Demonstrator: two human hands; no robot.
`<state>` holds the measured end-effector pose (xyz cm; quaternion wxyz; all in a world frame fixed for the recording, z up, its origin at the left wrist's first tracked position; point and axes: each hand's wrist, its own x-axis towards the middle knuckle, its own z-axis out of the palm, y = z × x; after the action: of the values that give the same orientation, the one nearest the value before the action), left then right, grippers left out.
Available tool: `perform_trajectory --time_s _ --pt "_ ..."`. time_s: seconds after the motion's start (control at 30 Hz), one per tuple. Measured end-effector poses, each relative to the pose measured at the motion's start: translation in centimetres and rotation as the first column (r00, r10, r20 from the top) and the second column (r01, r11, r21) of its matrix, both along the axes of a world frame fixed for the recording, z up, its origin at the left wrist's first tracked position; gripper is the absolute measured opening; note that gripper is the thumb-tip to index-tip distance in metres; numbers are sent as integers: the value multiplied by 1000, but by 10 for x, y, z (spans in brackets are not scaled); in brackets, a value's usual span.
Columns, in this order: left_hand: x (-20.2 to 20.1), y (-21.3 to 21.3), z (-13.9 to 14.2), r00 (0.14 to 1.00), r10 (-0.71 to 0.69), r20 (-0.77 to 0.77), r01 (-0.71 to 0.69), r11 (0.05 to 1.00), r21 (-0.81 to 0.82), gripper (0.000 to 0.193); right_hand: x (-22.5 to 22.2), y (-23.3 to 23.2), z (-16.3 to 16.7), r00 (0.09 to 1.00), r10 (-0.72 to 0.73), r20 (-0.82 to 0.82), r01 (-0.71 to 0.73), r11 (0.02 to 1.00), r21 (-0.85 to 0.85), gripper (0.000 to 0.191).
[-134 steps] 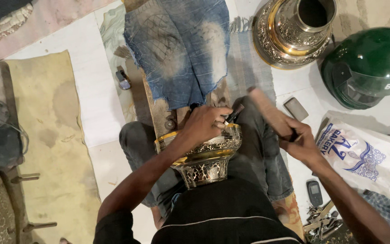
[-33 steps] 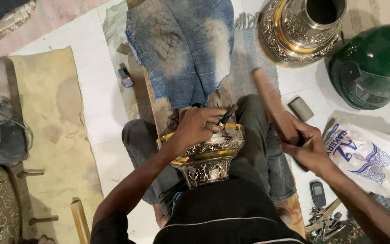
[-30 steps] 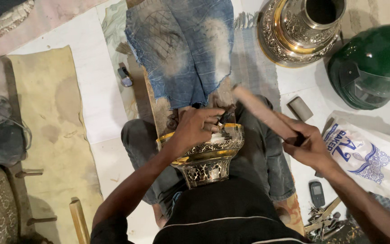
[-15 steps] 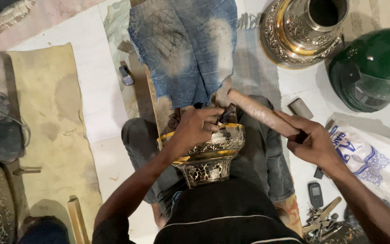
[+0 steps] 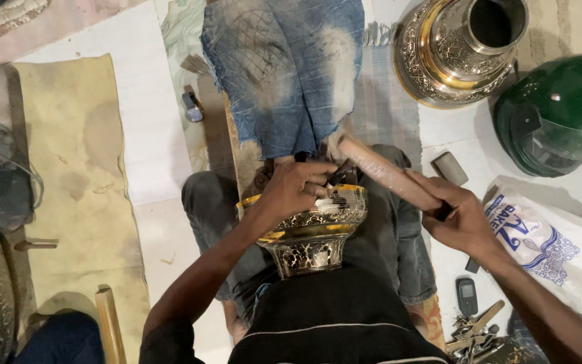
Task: The person sits on the floor with an ornate brass vessel on their lap, holding a chisel against the vessel's rim and striking it with a wooden mallet to engrave decorative patterns. They reposition the chisel around the rim and continue hammering, with finished brass vessels nearby.
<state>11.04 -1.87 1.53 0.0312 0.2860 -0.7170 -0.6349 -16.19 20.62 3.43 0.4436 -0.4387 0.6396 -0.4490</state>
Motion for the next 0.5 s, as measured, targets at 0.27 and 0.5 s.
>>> perform_trajectory --time_s 0.27,0.5 --pt "3 -1 -3 997 44 -66 -39 997 68 66 4 -6 12 986 -50 161 53 999 -10 78" --pt "6 2 1 998 65 -21 -66 997 -28 71 11 -14 21 999 -46 -16 46 998 41 80"
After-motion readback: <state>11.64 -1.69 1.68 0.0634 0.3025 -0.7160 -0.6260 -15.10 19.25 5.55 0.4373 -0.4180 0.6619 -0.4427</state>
